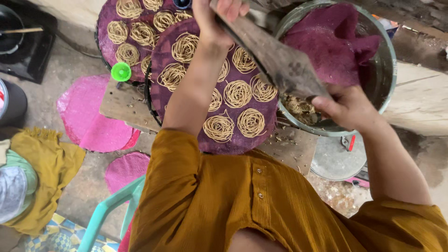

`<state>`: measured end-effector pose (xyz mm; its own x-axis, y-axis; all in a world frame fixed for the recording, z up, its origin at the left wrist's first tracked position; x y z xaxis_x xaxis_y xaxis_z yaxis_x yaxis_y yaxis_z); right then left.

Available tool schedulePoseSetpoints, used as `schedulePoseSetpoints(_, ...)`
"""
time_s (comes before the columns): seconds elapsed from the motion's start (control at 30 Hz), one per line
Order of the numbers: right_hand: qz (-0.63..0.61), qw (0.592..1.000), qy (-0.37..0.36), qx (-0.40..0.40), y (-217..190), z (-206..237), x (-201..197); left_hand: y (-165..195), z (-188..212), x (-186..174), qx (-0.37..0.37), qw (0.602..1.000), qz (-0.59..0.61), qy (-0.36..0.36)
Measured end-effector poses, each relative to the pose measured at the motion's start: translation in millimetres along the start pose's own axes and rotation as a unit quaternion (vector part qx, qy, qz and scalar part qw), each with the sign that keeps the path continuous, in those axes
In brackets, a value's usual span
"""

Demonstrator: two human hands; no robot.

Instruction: The person loads dough into a large hand-held noodle press, squeezes the handles to extrude noodles onto round trays, and cuts the strands into nests. They refill the press with dough from a basin and repeat the pressing cycle, adding noodle nests to the trays.

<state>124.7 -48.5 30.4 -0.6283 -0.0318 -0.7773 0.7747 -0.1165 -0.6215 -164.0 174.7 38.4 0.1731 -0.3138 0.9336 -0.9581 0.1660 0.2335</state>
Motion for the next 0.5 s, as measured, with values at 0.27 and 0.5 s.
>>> schedulePoseSetpoints(0.27, -0.044, 0.998, -0.02, -0.034, 24, 27, 17, -39, 40, -22, -0.067, 0.995, 0.019, 0.072)
schedulePoseSetpoints(0.5, -0.078, 0.994, -0.036, 0.067, 61, 27, 29, -99, 49, -62, -0.168, 0.952, 0.029, 0.253)
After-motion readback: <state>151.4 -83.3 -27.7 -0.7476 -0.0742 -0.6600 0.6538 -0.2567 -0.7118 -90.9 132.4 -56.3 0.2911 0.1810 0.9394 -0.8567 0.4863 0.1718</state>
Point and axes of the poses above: each hand's wrist, its own z-axis away from the middle knuckle, its own x-axis out of the palm, y = z × x, the point moved 9 cm from there along -z, towards the middle knuckle, and after that the axes turned 14 degrees about y, right-handed, at the moved point
